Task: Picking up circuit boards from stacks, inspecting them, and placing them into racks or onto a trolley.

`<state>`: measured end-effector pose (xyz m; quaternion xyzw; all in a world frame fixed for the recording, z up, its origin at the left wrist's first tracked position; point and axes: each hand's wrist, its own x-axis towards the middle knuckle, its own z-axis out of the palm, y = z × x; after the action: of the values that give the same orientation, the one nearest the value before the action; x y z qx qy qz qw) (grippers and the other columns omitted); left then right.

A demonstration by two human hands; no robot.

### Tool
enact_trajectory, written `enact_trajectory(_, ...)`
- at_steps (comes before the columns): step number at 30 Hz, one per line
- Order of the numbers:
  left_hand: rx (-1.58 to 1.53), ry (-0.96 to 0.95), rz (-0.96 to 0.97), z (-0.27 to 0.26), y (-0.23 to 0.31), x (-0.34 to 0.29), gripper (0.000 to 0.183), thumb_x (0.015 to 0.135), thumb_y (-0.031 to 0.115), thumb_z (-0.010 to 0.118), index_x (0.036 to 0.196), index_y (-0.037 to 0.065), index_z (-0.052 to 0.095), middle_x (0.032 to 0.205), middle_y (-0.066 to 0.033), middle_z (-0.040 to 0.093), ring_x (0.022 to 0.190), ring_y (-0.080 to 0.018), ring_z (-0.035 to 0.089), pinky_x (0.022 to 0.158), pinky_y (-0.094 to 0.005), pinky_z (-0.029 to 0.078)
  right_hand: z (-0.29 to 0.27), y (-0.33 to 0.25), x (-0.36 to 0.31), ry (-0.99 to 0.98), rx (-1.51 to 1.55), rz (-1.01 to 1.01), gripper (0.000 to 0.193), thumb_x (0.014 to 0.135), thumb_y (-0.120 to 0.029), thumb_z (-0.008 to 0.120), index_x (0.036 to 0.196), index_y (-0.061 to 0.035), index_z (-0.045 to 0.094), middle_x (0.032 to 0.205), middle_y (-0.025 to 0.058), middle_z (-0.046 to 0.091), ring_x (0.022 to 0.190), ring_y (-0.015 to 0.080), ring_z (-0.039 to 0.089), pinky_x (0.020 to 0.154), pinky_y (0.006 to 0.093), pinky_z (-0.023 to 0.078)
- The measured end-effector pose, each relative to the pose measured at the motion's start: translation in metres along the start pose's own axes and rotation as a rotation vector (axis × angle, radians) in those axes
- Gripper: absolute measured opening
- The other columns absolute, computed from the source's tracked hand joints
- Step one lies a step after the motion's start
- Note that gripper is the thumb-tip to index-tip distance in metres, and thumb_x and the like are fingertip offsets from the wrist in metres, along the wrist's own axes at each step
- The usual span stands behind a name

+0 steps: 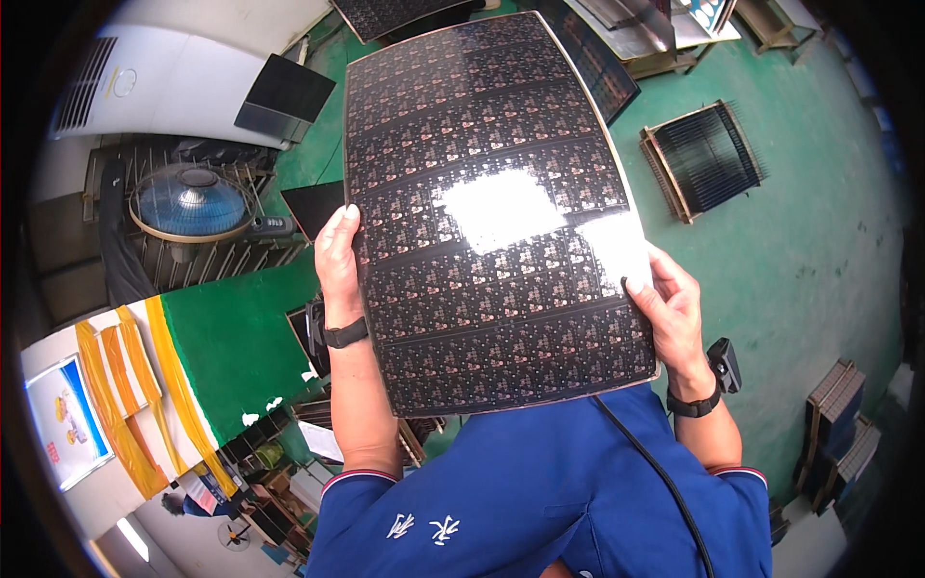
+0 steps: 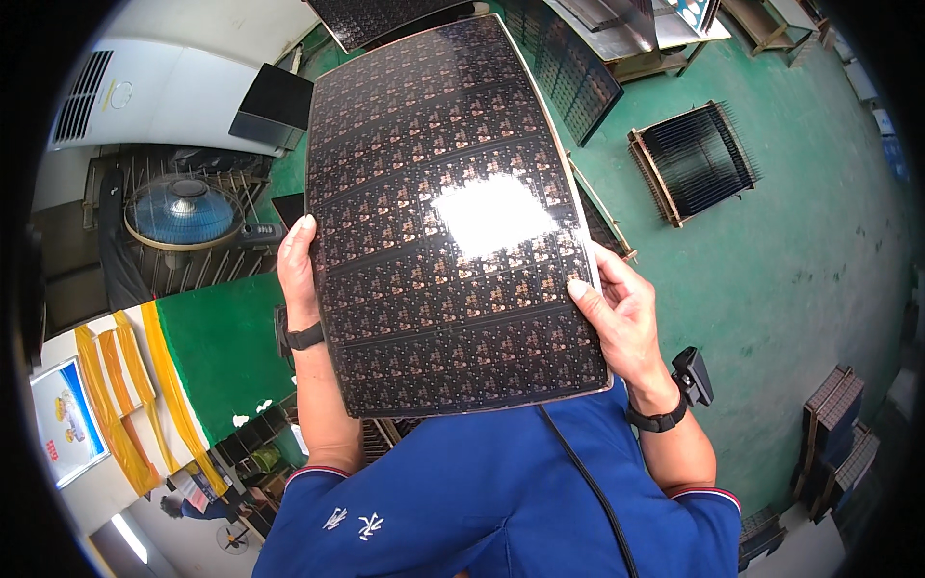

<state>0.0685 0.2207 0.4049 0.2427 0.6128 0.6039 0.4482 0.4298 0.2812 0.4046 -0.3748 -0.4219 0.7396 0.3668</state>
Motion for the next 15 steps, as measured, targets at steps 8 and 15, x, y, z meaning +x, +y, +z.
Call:
enact_trajectory(8, -0.120, -0.064, 0.004, 0.005, 0.013, -0.004, 0.030, 0.100, 0.020, 0.040, 0.104, -0.003, 0.058, 0.093, -0.0099, 0.066, 0.076, -0.0140, 0.064, 0.069, -0.0254, 0.053, -0.009, 0.008, 0.001, -0.077, 0.073, 0.051, 0.042, 0.090, -0.006, 0.060, 0.128, 0.0064, 0.047, 0.115, 0.0109, 0.060, 0.104, 0.0149, 0.058, 0.092, 0.0283, 0.045)
enact_trajectory(15, -0.141, 0.025, 0.069, -0.006, 0.022, -0.006, 0.028, 0.099, 0.019, 0.040, 0.104, -0.002, 0.058, 0.095, -0.0095, 0.065, 0.077, -0.0152, 0.064, 0.072, -0.0264, 0.053, -0.009, 0.004, -0.004, -0.141, 0.003, 0.068, 0.045, 0.089, -0.006, 0.061, 0.129, 0.0062, 0.046, 0.117, 0.0103, 0.059, 0.106, 0.0141, 0.056, 0.093, 0.0281, 0.044)
